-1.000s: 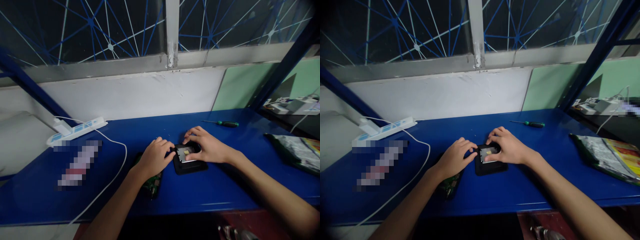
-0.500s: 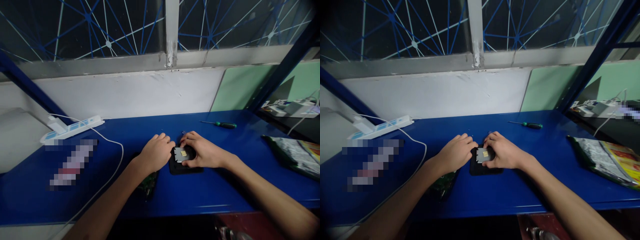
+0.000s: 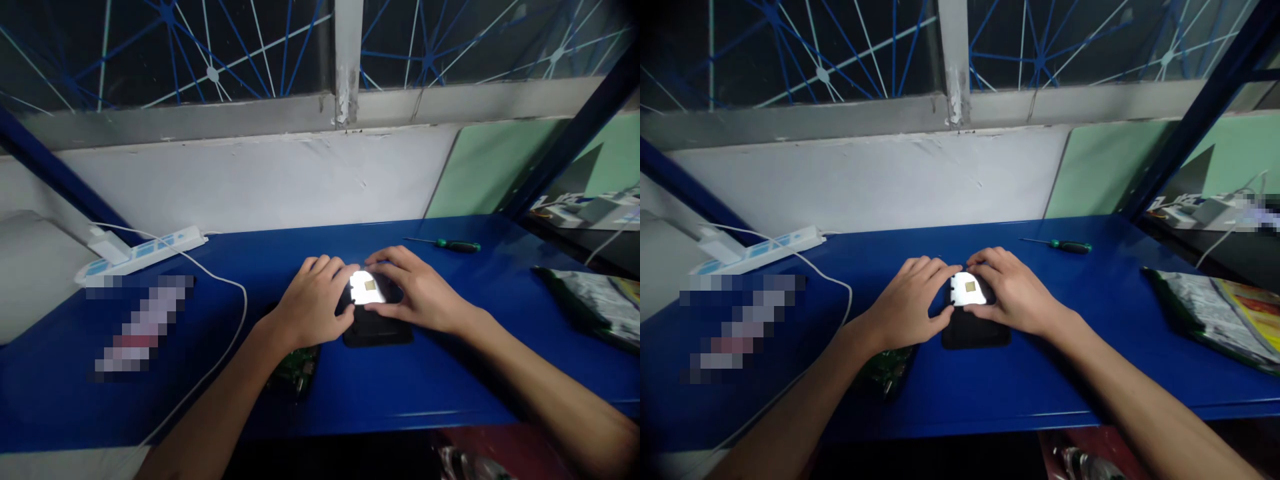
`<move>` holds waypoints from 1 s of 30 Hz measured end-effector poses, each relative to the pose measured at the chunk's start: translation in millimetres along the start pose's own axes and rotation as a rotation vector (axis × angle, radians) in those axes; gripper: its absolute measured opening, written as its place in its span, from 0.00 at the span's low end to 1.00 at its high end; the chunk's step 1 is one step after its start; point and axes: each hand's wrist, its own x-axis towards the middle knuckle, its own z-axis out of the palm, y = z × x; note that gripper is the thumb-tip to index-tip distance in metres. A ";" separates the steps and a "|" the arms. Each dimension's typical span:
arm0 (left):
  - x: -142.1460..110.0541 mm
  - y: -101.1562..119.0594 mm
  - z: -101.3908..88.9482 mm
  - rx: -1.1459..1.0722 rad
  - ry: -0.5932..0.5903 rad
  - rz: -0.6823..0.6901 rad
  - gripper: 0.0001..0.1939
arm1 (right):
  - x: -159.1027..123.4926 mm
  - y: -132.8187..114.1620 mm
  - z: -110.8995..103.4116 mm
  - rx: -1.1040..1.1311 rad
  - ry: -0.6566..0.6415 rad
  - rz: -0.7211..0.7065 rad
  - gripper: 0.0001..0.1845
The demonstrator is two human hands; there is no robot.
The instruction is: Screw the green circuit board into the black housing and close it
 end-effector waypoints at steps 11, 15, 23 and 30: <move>2.8 -6.1 -2.0 0.039 0.131 0.022 0.21 | -2.7 -0.1 1.3 0.009 0.076 0.012 0.28; 0.2 -9.6 -3.9 0.020 0.175 0.034 0.21 | -2.6 3.0 -0.9 0.027 0.074 0.046 0.30; -1.0 -14.7 -4.1 0.006 0.189 -0.005 0.22 | -3.2 6.5 -0.6 0.051 0.084 0.069 0.29; -1.5 -13.9 -2.2 0.006 0.190 -0.006 0.22 | -3.2 3.4 2.2 0.115 0.126 0.094 0.25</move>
